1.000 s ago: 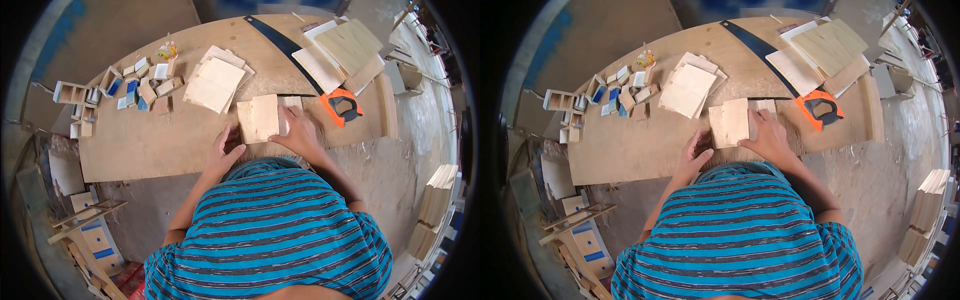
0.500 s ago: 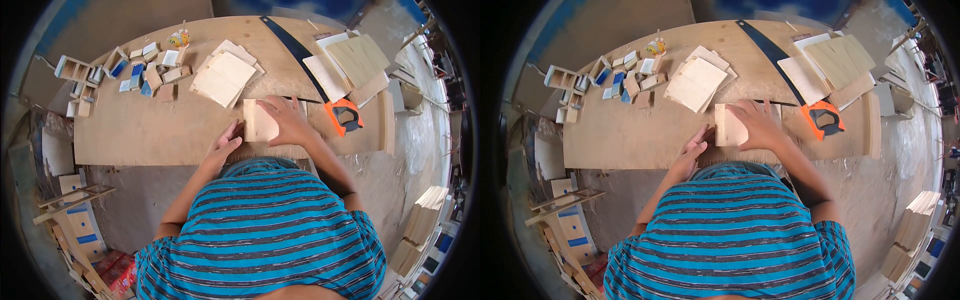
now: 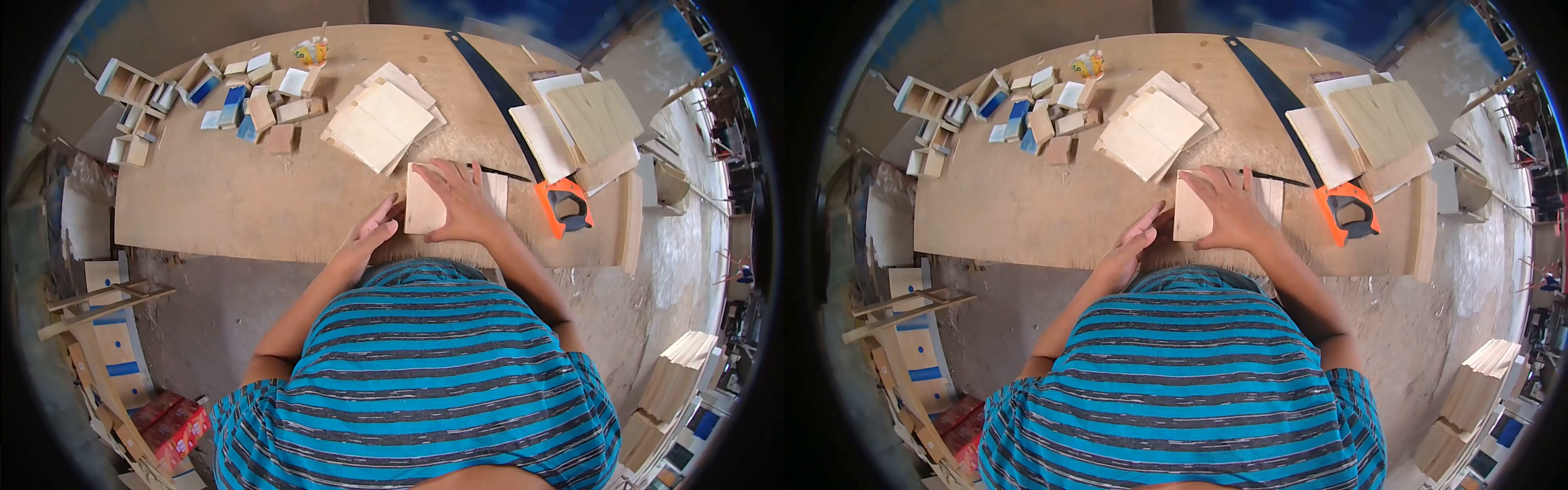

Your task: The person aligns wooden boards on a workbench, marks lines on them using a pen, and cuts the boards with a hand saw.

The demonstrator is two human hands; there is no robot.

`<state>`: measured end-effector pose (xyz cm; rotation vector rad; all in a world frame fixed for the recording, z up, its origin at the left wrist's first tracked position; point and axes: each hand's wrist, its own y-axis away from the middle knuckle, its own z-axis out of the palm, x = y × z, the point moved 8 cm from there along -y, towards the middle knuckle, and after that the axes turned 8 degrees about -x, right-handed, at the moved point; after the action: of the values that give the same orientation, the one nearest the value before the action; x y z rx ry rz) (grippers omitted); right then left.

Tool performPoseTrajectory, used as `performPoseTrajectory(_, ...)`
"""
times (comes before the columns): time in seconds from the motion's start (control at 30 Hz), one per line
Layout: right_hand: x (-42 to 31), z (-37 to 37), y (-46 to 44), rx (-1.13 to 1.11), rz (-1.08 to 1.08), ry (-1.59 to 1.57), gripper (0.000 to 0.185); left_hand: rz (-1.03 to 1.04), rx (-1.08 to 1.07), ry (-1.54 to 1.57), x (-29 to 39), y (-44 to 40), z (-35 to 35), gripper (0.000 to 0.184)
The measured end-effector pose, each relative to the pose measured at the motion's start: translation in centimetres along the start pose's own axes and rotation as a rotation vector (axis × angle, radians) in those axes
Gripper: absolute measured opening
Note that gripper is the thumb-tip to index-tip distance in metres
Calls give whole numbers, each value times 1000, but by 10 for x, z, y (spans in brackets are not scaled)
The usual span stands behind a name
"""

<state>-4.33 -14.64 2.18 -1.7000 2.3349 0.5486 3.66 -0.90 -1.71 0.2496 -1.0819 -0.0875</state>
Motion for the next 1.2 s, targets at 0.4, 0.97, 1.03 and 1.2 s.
performPoseTrajectory(0.4, -3, -1, -2, 21, -14, 30, 119, -11, -13, 44, 5, -2, 3, 81)
performPoseTrajectory(0.97, -1, 2, -4, 12, -27, 41, 119, 108, 309, -708, 10, -34, -21, 56)
performPoseTrajectory(1.03, -1, 2, -4, 10, -26, 40, 119, 151, 316, -759, 11, -35, -22, 56)
performPoseTrajectory(1.2, -2, 2, -5, 13, -32, 56, 119, 150, 309, -816, 12, -38, -22, 56)
